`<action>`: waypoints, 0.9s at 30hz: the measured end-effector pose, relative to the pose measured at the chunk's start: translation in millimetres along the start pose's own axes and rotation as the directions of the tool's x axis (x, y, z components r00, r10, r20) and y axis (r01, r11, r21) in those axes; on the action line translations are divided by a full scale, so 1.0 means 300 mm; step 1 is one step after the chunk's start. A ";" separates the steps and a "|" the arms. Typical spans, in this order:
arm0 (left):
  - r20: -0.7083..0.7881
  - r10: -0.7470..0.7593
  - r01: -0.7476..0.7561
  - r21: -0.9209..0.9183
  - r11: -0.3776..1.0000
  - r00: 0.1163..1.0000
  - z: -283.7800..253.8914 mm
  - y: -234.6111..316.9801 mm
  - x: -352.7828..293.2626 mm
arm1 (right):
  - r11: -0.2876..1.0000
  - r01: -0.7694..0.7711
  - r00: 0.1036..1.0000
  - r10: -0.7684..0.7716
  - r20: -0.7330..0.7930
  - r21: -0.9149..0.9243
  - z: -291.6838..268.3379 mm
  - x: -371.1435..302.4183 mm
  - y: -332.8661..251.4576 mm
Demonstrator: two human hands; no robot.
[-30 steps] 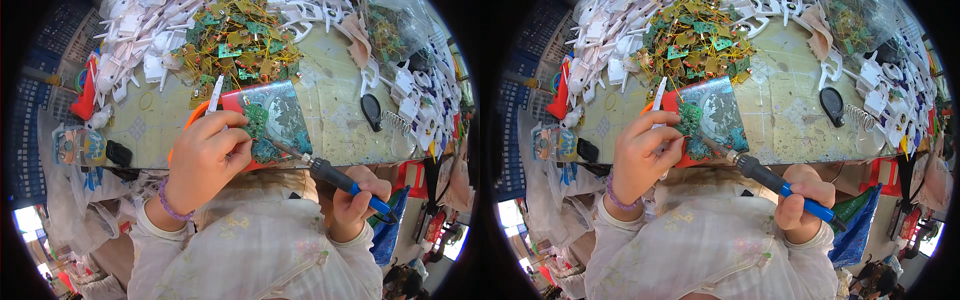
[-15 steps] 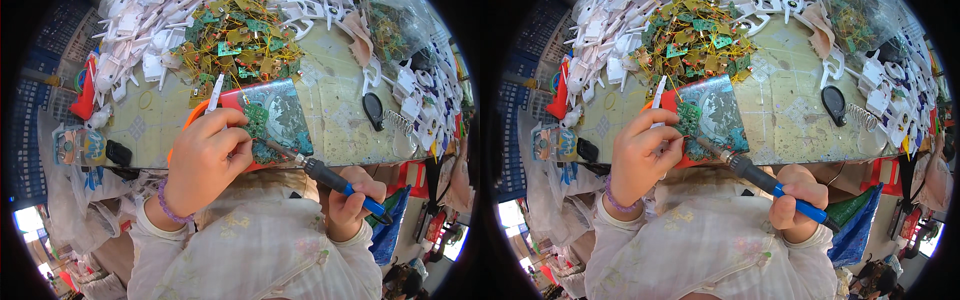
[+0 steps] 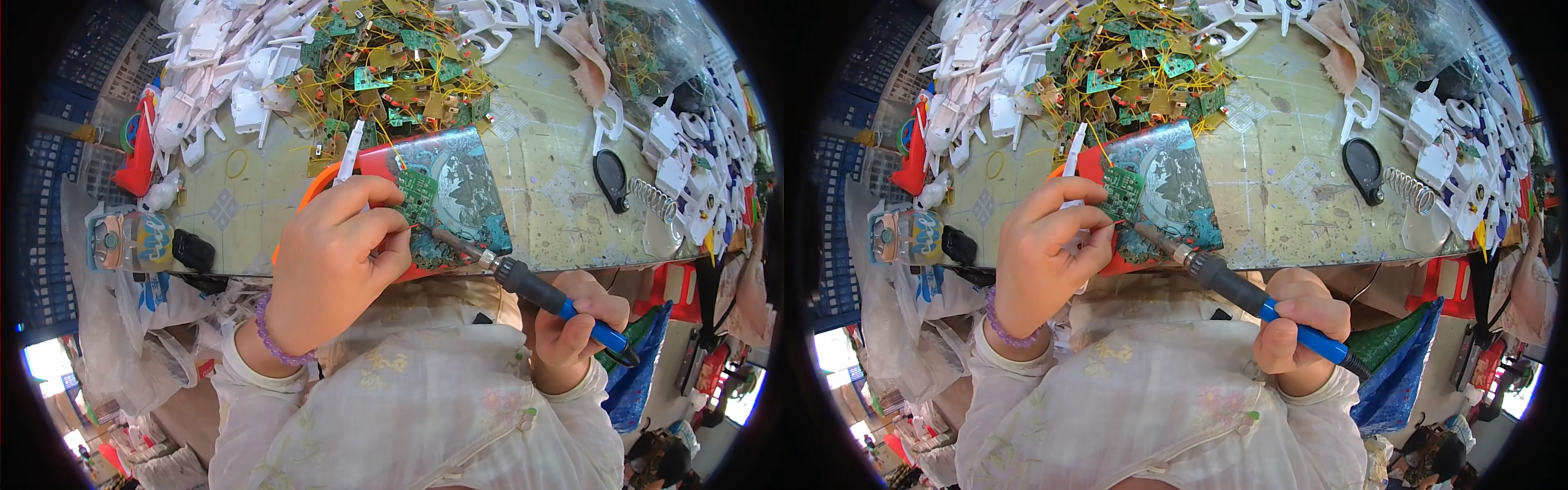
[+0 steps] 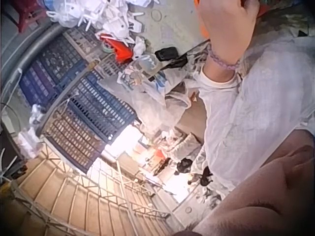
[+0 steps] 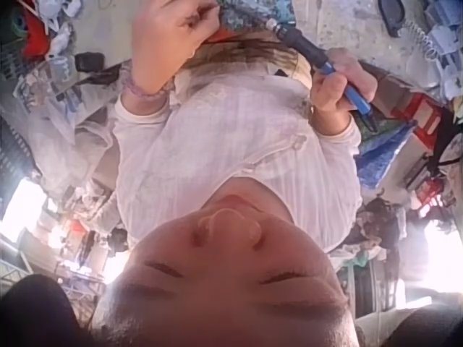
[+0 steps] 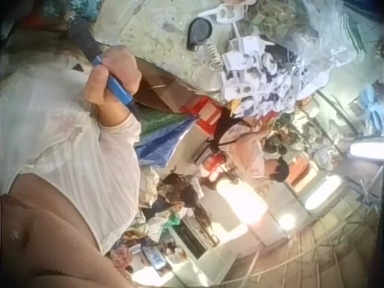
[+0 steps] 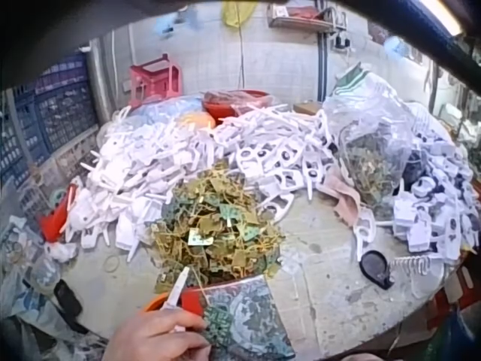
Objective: Soldering wires to small circuit boards and assembling them into plastic housings.
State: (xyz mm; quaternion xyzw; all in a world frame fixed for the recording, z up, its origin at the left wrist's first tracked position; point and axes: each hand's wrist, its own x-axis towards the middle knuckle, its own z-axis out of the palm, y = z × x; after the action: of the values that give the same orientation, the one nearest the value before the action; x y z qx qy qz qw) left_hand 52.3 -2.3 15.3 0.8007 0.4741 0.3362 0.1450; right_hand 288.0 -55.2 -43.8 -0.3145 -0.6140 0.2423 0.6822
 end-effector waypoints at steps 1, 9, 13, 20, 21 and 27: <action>0.001 0.000 0.000 0.000 1.000 1.000 0.001 -0.001 0.001 | 1.000 -0.001 1.000 0.001 -0.001 -0.002 0.001 -0.001 0.001; 0.002 -0.003 0.003 -0.001 1.000 1.000 -0.003 0.000 -0.001 | 0.995 0.085 0.996 -0.085 0.017 -0.044 -0.003 -0.010 0.012; 0.001 0.010 -0.010 -0.007 1.000 1.000 -0.005 0.000 0.003 | 0.990 0.142 0.984 -0.141 0.105 0.003 -0.024 -0.018 0.008; -0.021 0.039 -0.039 -0.007 0.999 0.999 -0.004 -0.008 0.003 | 0.956 0.272 0.950 -0.249 0.187 -0.108 -0.013 -0.026 0.007; -0.021 0.038 -0.038 -0.007 0.999 0.999 -0.003 -0.009 0.005 | 0.956 0.271 0.950 -0.249 0.187 -0.108 -0.014 -0.025 0.008; -0.030 0.036 -0.036 -0.003 0.999 0.999 0.001 -0.010 0.007 | 0.943 0.312 0.936 -0.285 0.205 -0.115 -0.014 -0.027 0.015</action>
State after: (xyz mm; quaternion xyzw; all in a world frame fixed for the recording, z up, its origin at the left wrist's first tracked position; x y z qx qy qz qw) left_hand 51.2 0.8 14.3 0.8038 0.4611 0.3515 0.1332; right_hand 291.3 -58.4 -52.8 -0.2423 -0.7317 0.1184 0.6260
